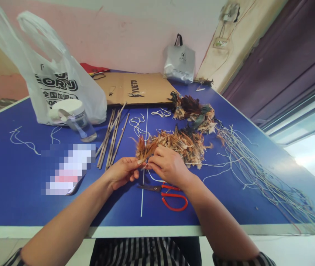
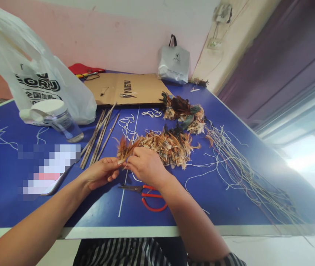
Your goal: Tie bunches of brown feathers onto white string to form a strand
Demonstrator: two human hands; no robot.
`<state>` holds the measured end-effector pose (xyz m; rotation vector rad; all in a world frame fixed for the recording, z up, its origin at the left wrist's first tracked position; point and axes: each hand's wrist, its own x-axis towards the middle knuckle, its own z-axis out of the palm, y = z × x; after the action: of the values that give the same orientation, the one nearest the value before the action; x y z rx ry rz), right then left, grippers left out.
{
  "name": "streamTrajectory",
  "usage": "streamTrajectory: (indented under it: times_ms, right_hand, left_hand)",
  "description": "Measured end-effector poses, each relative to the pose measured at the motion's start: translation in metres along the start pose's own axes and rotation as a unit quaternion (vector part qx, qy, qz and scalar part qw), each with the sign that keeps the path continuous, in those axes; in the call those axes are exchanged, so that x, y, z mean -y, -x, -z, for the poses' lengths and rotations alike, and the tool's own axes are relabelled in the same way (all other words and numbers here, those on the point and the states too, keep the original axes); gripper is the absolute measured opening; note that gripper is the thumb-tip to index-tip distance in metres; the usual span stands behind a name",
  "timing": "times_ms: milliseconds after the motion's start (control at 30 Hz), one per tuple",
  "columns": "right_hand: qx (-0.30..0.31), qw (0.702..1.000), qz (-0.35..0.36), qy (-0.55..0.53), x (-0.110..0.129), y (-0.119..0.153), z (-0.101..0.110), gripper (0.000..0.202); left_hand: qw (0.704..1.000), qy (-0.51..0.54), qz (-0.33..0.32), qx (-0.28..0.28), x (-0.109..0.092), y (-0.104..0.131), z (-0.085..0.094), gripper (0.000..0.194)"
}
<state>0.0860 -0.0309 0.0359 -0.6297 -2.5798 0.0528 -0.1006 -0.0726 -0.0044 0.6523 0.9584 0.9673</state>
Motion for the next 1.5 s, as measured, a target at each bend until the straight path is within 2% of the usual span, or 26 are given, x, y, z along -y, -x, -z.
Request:
streamTrajectory:
  times_ms: [167, 600, 767, 867, 933, 1033, 1133, 1233, 1300, 1367, 1433, 1500]
  right_hand:
    - [-0.007, 0.999, 0.014, 0.047, -0.002, -0.002, -0.006, 0.022]
    - [-0.005, 0.999, 0.019, 0.05, -0.002, -0.002, -0.006, 0.021]
    - [-0.004, 0.998, 0.02, 0.058, -0.003, -0.001, -0.004, 0.021]
    - [0.004, 0.997, 0.022, 0.073, 0.001, -0.001, 0.002, 0.024]
    - [0.013, 0.996, 0.031, 0.083, 0.006, -0.001, 0.006, 0.024]
    - [0.024, 0.995, 0.066, 0.073, 0.014, -0.004, 0.007, 0.021]
    - [0.032, 0.996, 0.08, 0.025, 0.015, -0.007, 0.006, 0.015]
    - [0.034, 0.997, 0.018, -0.07, 0.004, -0.007, 0.006, 0.01]
    - [0.045, 0.982, -0.038, -0.177, -0.008, -0.006, 0.008, 0.008]
    - [0.064, 0.945, -0.075, -0.311, -0.018, -0.004, 0.011, 0.008]
    - [0.068, 0.896, -0.087, -0.43, -0.023, -0.003, 0.012, 0.01]
    - [0.043, 0.869, -0.1, -0.482, -0.023, -0.003, 0.008, 0.013]
  left_hand:
    - [1.0, 0.004, 0.025, -0.001, 0.001, 0.001, -0.005, 0.009]
    - [0.998, -0.066, -0.004, 0.014, 0.0, 0.004, -0.006, 0.022]
    - [0.995, -0.094, -0.021, 0.002, -0.001, 0.0, 0.0, 0.023]
    - [0.988, -0.148, -0.045, -0.025, 0.0, -0.004, 0.003, 0.023]
    - [0.971, -0.227, -0.054, -0.046, 0.001, -0.004, 0.003, 0.021]
    - [0.918, -0.388, -0.063, -0.042, 0.002, 0.0, -0.005, 0.017]
    - [0.849, -0.507, -0.142, 0.034, 0.0, 0.01, -0.016, 0.019]
    - [0.807, -0.536, -0.218, 0.119, -0.004, 0.022, -0.024, 0.021]
    - [0.815, -0.514, -0.224, 0.147, -0.008, 0.028, -0.026, 0.02]
    - [0.855, -0.452, -0.208, 0.149, -0.01, 0.031, -0.025, 0.022]
    - [0.909, -0.354, -0.188, 0.115, -0.01, 0.031, -0.023, 0.023]
    - [0.952, -0.246, -0.174, 0.057, -0.008, 0.028, -0.022, 0.022]
